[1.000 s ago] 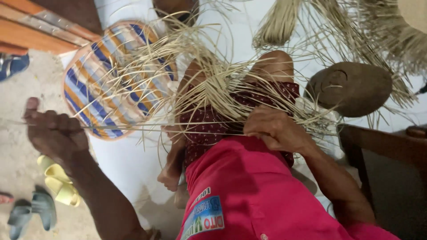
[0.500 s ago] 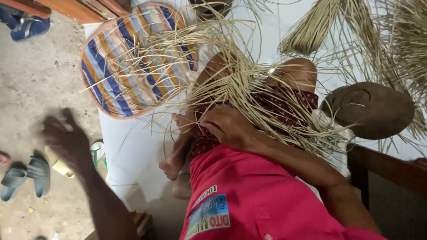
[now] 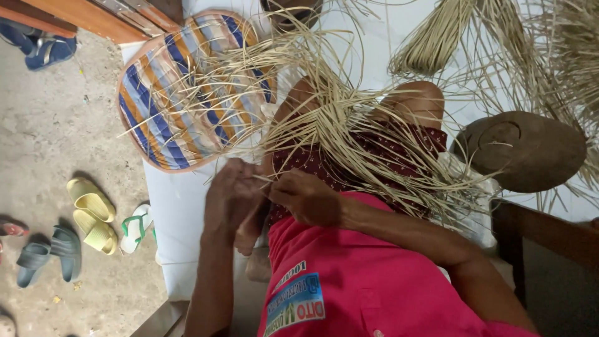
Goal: The person sits on the floor and weaves dried straw fibers by hand. They repeatedly pull, align, and interlace strands to form a woven mat or bundle, occasionally adjusting the position of the material on their lap.
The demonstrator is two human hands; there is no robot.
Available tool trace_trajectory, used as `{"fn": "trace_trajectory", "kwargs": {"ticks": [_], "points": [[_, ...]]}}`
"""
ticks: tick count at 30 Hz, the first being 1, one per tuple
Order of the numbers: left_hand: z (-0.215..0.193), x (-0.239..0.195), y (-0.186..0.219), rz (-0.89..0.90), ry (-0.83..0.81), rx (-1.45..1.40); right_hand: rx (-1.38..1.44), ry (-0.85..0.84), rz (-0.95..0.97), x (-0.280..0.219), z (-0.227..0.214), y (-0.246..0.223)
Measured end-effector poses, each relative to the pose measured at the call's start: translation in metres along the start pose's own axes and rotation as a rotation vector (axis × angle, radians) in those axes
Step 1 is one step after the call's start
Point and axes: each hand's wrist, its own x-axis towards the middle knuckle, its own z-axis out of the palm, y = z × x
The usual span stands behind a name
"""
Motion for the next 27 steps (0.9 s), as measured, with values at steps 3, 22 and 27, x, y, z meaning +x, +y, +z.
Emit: {"fn": "trace_trajectory", "kwargs": {"ticks": [3, 22, 27], "points": [[-0.028, 0.000, -0.045, -0.738, 0.174, -1.282, -0.051, -0.056, -0.119, -0.001, -0.001, -0.005], [-0.010, -0.234, -0.212, -1.135, 0.131, 0.269, 0.225, -0.380, 0.253, -0.040, -0.085, 0.035], [0.050, -0.122, -0.165, -1.286, 0.307, -0.226, 0.278, -0.330, 0.241, -0.060, -0.043, 0.045]]}}
